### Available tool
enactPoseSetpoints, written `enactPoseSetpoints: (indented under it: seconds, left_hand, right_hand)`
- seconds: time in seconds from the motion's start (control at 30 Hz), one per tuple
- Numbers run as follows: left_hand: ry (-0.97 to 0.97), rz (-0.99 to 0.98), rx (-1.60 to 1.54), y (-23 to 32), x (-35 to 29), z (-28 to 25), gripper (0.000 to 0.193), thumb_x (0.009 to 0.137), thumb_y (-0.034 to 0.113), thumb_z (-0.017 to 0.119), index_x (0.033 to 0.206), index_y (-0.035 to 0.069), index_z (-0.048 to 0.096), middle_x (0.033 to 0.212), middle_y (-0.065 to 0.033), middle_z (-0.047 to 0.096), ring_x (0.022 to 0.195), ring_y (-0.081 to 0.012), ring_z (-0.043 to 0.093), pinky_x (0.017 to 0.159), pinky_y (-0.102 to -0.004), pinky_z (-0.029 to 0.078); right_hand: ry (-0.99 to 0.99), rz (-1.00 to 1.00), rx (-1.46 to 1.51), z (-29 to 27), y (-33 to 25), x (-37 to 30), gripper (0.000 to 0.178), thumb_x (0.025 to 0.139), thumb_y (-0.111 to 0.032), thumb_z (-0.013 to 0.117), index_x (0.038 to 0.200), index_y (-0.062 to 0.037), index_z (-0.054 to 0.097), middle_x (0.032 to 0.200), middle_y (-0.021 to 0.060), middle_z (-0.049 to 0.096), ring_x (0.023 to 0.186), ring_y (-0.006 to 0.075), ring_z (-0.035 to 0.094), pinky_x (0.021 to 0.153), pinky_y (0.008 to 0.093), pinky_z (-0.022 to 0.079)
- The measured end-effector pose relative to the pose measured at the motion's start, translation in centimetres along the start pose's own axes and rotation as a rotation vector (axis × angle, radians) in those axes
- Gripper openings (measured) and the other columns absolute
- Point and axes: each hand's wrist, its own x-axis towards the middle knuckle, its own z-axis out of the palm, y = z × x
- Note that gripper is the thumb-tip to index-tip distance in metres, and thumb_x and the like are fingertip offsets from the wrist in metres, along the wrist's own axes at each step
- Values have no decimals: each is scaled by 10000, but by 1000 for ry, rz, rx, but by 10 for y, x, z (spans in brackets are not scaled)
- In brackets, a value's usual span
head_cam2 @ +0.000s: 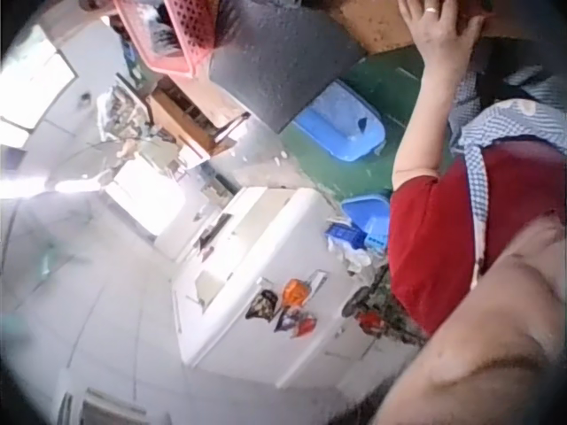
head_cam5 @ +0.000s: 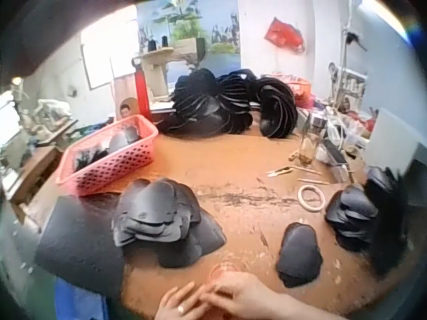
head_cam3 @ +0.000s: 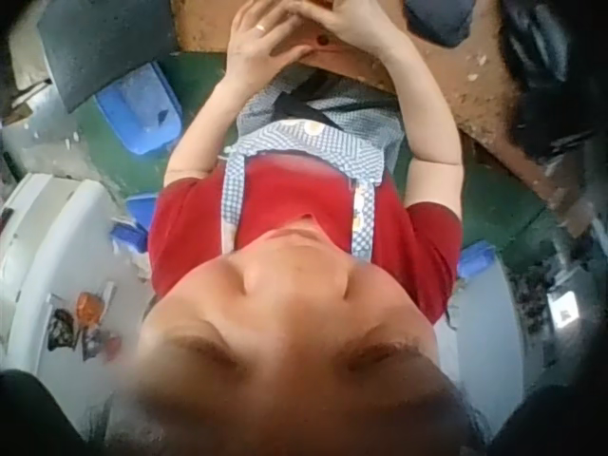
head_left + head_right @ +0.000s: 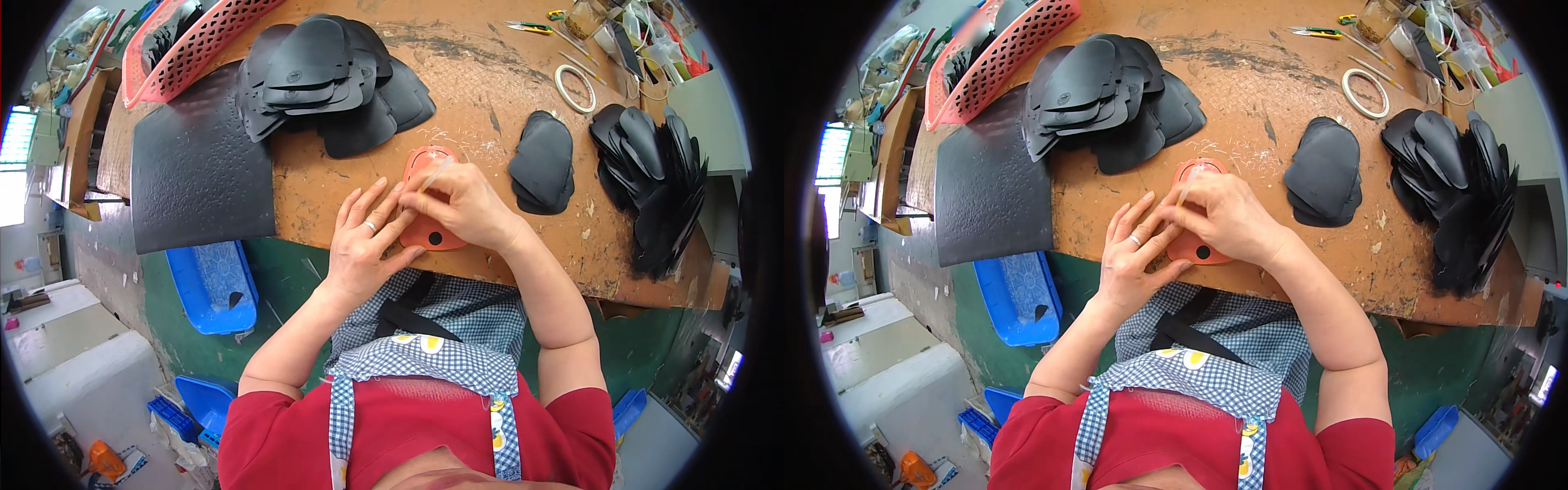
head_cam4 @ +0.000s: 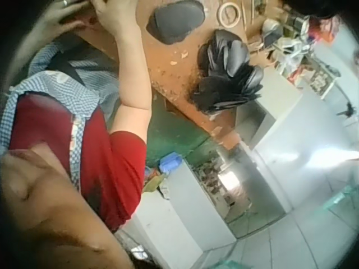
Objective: Manually tracing or marking shoe components on a workbench.
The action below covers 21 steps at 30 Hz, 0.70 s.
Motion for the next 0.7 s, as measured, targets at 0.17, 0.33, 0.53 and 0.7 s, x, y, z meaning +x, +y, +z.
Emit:
enactPoseSetpoints:
  seconds: [0.17,0.33,0.53,0.7]
  left_hand:
    - [-6,-10,-6,2,2,-2,623,756,260,908,1345,145,736,1496,-116,631,1463,-348,498,1219,-531,357]
    - [-5,-27,-27,6,4,-3,629,754,265,910,1348,154,733,1506,-105,625,1465,-345,495,1223,-526,355]
    - [-7,-31,-32,6,2,-2,624,755,271,909,1343,157,735,1516,-101,618,1470,-340,491,1227,-531,349]
    - [-8,-28,-47,4,4,-2,626,754,273,910,1344,156,735,1516,-102,617,1471,-339,490,1230,-535,342]
  right_hand:
    - [-2,-62,-126,-3,1,14,124,955,-105,729,993,9,761,962,134,784,870,307,759,789,369,586]
    - [387,188,-71,-6,22,19,116,998,-81,704,1015,23,753,841,133,781,749,179,777,684,291,606]
    - [507,208,-101,-5,9,2,119,1001,-81,700,991,30,744,775,127,751,678,179,755,627,294,588]
    - [554,235,-128,0,-6,-27,111,987,-82,710,956,23,731,806,137,739,637,205,734,593,314,570]
